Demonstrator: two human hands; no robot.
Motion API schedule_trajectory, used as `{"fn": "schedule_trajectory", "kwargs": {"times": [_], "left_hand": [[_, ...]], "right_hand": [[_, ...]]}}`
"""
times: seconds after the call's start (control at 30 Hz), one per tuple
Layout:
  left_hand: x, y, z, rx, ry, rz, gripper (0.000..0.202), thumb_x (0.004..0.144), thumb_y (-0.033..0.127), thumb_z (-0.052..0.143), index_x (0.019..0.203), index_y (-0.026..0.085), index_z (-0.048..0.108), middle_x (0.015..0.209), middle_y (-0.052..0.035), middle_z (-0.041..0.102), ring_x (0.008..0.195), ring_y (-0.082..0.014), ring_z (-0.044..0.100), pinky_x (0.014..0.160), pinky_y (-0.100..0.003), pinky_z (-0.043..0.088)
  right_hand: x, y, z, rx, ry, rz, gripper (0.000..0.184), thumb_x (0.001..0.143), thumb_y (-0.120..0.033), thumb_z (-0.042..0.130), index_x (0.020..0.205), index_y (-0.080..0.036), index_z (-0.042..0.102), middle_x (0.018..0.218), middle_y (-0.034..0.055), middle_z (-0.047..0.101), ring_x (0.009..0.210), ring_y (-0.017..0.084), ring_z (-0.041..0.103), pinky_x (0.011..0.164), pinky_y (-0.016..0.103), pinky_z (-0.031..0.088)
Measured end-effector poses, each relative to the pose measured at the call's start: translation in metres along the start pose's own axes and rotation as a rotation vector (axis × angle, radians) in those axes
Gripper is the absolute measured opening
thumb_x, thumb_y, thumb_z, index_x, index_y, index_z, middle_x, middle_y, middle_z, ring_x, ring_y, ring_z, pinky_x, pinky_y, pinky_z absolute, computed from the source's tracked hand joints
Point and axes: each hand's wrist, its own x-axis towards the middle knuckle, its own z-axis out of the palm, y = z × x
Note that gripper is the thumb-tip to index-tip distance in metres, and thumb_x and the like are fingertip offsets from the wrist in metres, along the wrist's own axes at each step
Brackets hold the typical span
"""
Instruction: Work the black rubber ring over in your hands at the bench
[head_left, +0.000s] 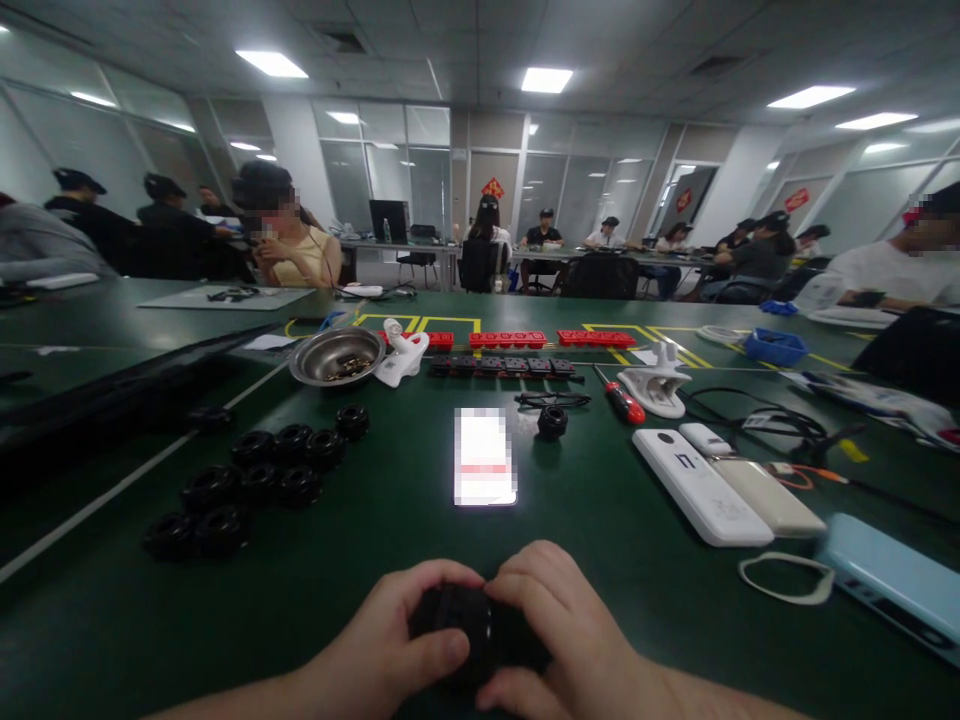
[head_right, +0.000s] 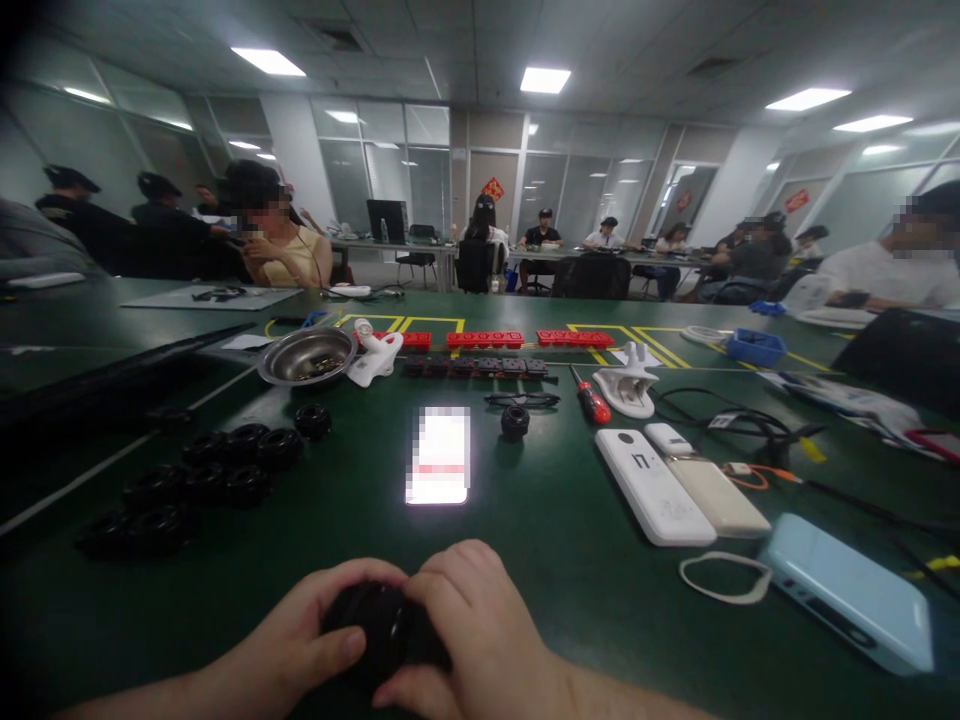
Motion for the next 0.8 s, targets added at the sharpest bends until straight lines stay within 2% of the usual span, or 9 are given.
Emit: {"fn": "schedule_trajectory", "kwargs": {"times": [0.13, 0.23, 0.3, 0.37, 0.47, 0.57, 0.7, 0.8], "left_hand": [[-0.0013, 0.0034, 0.001, -0.003, 0.015, -0.014, 0.047, 0.061, 0.053, 0.063, 0.092, 0.019, 0.06, 0.082, -0.0019, 0.06, 0.076, -0.0198, 0.054, 0.067, -0.029, 0.042], [-0.0026, 0.0032, 0.0015, -0.025, 0.009, 0.0, 0.046, 0.062, 0.054, 0.062, 0.094, 0.02, 0.06, 0.083, -0.0019, 0.061, 0.075, -0.0198, 0.054, 0.066, -0.03, 0.042], [-0.003, 0.0024, 0.0019, -0.043, 0.032, -0.006, 0.046, 0.062, 0.054, 0.062, 0.095, 0.022, 0.059, 0.085, -0.0021, 0.061, 0.077, -0.0206, 0.055, 0.067, -0.03, 0.043], [-0.0031, 0.0015, 0.0022, -0.077, 0.069, -0.02, 0.047, 0.06, 0.053, 0.064, 0.096, 0.023, 0.059, 0.088, -0.0023, 0.061, 0.081, -0.0217, 0.055, 0.069, -0.031, 0.044], [-0.0027, 0.0007, 0.002, -0.126, 0.064, -0.036, 0.051, 0.058, 0.051, 0.067, 0.1, 0.023, 0.058, 0.094, -0.0033, 0.062, 0.088, -0.0238, 0.056, 0.075, -0.034, 0.044], [-0.0014, 0.0011, 0.0012, -0.127, 0.042, -0.032, 0.053, 0.059, 0.054, 0.065, 0.101, 0.022, 0.058, 0.096, -0.0052, 0.063, 0.089, -0.0249, 0.056, 0.077, -0.036, 0.043], [0.0007, 0.0037, 0.0019, -0.108, 0.058, -0.048, 0.057, 0.058, 0.061, 0.061, 0.095, 0.018, 0.06, 0.084, -0.0058, 0.063, 0.081, -0.0241, 0.056, 0.071, -0.036, 0.044], [0.0005, 0.0056, 0.0035, -0.126, 0.077, -0.08, 0.057, 0.055, 0.062, 0.063, 0.091, 0.017, 0.06, 0.078, -0.0042, 0.061, 0.071, -0.0208, 0.056, 0.065, -0.034, 0.045]], "right_hand": [[-0.0002, -0.0016, -0.0005, -0.031, 0.015, -0.044, 0.041, 0.078, -0.052, 0.05, 0.096, -0.014, 0.051, 0.081, 0.0077, 0.059, 0.071, 0.018, 0.052, 0.064, 0.031, 0.042], [0.0008, -0.0028, -0.0026, 0.015, -0.023, 0.1, 0.05, 0.073, -0.061, 0.049, 0.092, -0.015, 0.052, 0.081, 0.008, 0.058, 0.072, 0.02, 0.052, 0.065, 0.034, 0.042], [0.0017, -0.0032, -0.0037, 0.043, -0.059, 0.209, 0.057, 0.073, -0.068, 0.04, 0.087, -0.015, 0.053, 0.079, 0.0079, 0.057, 0.071, 0.021, 0.051, 0.063, 0.035, 0.042], [0.0024, -0.0032, -0.004, 0.051, -0.087, 0.257, 0.058, 0.076, -0.068, 0.031, 0.083, -0.015, 0.054, 0.076, 0.0078, 0.056, 0.069, 0.021, 0.05, 0.062, 0.036, 0.041], [0.0025, -0.0023, -0.0032, 0.056, -0.114, 0.237, 0.053, 0.08, -0.063, 0.031, 0.079, -0.015, 0.053, 0.073, 0.0076, 0.056, 0.068, 0.02, 0.05, 0.062, 0.035, 0.04], [0.0014, -0.0005, -0.0023, 0.066, -0.085, 0.165, 0.047, 0.081, -0.059, 0.039, 0.084, -0.014, 0.053, 0.075, 0.008, 0.058, 0.069, 0.019, 0.051, 0.063, 0.034, 0.042], [0.0001, 0.0, -0.0023, 0.042, -0.04, 0.05, 0.037, 0.081, -0.048, 0.049, 0.097, -0.014, 0.051, 0.085, 0.0092, 0.059, 0.076, 0.02, 0.053, 0.068, 0.033, 0.044], [0.0001, -0.0022, -0.0031, 0.044, -0.055, 0.067, 0.033, 0.081, -0.042, 0.051, 0.101, -0.015, 0.05, 0.089, 0.0093, 0.059, 0.079, 0.02, 0.053, 0.07, 0.034, 0.044]]}}
